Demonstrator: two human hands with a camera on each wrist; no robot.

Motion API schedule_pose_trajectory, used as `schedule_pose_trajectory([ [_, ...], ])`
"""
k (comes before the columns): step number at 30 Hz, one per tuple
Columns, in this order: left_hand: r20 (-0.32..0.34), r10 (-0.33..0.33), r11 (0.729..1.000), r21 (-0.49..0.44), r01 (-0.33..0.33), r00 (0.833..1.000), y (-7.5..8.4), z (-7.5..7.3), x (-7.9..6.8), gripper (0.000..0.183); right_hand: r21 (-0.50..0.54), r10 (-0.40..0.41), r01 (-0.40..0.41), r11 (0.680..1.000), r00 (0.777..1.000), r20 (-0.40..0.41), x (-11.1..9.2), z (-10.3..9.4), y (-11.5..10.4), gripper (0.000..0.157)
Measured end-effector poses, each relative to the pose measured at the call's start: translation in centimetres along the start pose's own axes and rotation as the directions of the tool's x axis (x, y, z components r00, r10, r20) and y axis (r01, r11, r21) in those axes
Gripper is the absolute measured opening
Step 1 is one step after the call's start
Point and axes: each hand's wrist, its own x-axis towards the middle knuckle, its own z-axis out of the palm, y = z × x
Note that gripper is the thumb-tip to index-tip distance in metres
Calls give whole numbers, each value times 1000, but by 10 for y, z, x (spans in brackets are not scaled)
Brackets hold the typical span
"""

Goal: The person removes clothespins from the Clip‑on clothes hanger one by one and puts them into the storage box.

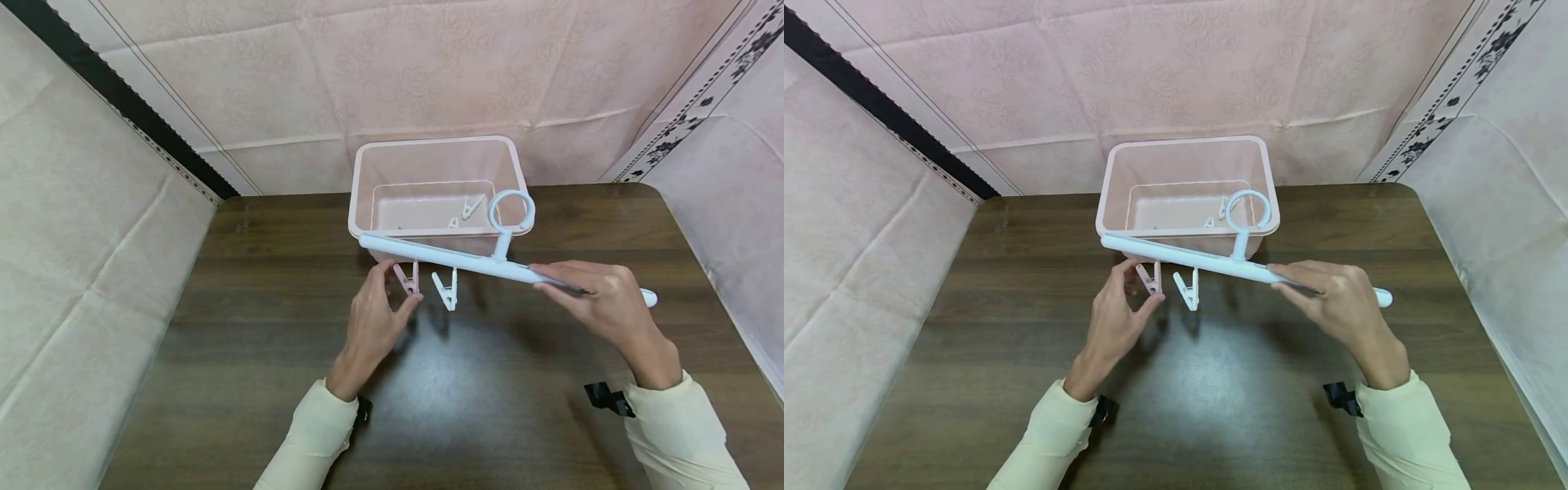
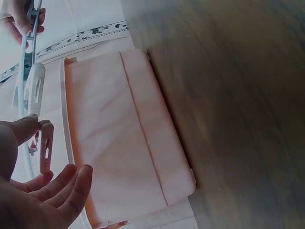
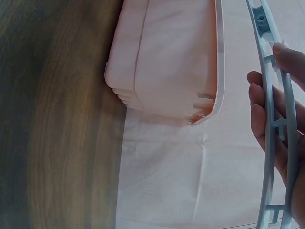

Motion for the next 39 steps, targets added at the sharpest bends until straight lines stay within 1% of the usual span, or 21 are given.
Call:
schedule_pose_trajectory([
  [4,9,-23,1000,-11,23,1000,1,0,-1,62,0,-2,2,1000,1000,2,-1,0,0,47],
  [9,8,-46,995,-90,47,999,2,1,-1,58,-3,2,-2,1000,1000,7,-2,1,1,48],
  [13,10,-55,986,-159,56,998,3,1,-1,57,5,1,-1,1000,1000,5,-2,1,1,47],
  [16,3,-70,968,-243,69,998,4,1,-1,56,6,-2,2,1000,1000,0,-2,1,1,47],
  [19,-12,-83,943,-325,75,996,4,1,0,55,9,1,-1,1000,1000,-2,-3,1,1,47],
  [20,-17,-85,935,-346,74,996,4,0,1,55,11,1,-1,1000,1000,-5,-3,1,1,47],
  [23,-34,-83,927,-370,65,996,4,0,1,53,24,6,-6,1000,1000,-6,-4,2,1,47],
  [29,-57,-84,929,-365,57,995,4,-1,3,51,28,-2,2,1000,1000,-5,-4,2,1,46],
  [33,-72,-71,938,-344,42,995,5,-1,3,48,22,-3,3,1000,1000,1,-4,2,1,46],
  [36,-99,-34,957,-289,4,994,5,0,2,45,21,-4,4,1000,1000,5,-4,1,0,47],
  [39,-134,30,981,-186,-55,991,4,0,1,42,20,-5,4,1000,1000,8,-4,1,0,46],
])
